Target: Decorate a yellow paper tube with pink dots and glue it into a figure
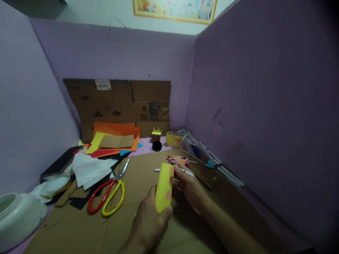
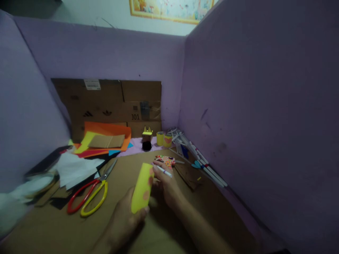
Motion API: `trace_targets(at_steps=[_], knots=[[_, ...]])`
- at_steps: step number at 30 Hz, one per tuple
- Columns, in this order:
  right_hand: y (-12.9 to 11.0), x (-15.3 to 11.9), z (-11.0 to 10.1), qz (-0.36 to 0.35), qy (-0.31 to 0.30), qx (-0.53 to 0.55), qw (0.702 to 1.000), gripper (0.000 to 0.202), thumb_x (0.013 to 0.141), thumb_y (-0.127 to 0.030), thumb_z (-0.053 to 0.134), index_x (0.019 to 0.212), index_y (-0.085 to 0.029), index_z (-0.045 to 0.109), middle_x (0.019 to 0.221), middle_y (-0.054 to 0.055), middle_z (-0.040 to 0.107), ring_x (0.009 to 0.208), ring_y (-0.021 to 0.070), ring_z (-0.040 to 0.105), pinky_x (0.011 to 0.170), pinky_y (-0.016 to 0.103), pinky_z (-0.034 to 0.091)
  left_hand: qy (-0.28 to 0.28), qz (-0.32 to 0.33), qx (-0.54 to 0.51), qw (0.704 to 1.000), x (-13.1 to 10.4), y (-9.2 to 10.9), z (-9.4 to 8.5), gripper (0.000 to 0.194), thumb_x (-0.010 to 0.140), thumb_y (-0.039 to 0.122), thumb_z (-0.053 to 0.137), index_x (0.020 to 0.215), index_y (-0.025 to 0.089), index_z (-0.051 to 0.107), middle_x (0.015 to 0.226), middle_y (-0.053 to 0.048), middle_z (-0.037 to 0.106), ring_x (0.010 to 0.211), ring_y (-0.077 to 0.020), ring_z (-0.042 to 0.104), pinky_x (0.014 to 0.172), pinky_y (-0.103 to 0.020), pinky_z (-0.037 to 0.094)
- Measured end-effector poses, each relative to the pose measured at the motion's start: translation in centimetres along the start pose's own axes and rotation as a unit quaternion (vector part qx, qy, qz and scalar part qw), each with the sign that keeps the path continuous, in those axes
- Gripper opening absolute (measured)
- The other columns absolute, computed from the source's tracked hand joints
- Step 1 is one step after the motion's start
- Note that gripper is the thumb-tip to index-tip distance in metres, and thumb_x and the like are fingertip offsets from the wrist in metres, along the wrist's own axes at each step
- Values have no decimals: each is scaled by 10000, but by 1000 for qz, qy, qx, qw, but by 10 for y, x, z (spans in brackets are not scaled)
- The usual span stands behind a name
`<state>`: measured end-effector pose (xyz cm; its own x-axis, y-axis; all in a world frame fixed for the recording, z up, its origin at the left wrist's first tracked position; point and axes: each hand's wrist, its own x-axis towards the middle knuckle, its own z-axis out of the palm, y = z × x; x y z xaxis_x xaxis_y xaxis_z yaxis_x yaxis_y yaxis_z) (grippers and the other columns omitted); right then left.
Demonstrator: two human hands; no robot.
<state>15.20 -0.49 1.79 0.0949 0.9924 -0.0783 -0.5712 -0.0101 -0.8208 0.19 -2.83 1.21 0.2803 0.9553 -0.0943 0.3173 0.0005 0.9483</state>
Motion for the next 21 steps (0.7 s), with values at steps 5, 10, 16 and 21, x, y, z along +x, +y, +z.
trace_targets(at_steps=[5, 10, 16, 21], knots=[[-16, 21, 8, 56, -28, -6, 998, 311, 686, -455, 708, 826, -185, 643, 662, 25, 685, 569, 145, 635, 528, 239, 495, -84, -107, -250, 959, 8, -11, -3, 464, 599, 384, 680, 966, 153, 514, 619, 22, 548, 384, -84, 411, 355, -202, 283], [-7, 33, 16, 62, -25, -34, 997, 322, 641, -431, 745, 826, -185, 650, 698, 9, 681, 588, 129, 622, 541, 227, 481, -25, -41, -161, 986, 13, -12, -7, 446, 631, 338, 671, 1013, 150, 538, 757, -39, 637, 560, -147, 563, 496, -237, 414], [0, 35, 17, 32, 27, -119, 992, 406, 560, -374, 825, 893, -189, 685, 749, -7, 654, 703, 161, 598, 549, 230, 438, 50, -100, 270, 956, 6, 6, -3, 581, 732, 244, 563, 1297, 191, 442, 969, -120, 705, 880, -290, 655, 714, -311, 423], [1, 32, 9, 14, 32, -160, 987, 387, 601, -368, 803, 933, -206, 690, 792, 2, 655, 732, 177, 594, 592, 257, 439, 4, -96, 253, 963, 3, 5, -7, 679, 728, 374, 585, 1361, 199, 413, 1028, -125, 712, 913, -294, 661, 706, -281, 440]])
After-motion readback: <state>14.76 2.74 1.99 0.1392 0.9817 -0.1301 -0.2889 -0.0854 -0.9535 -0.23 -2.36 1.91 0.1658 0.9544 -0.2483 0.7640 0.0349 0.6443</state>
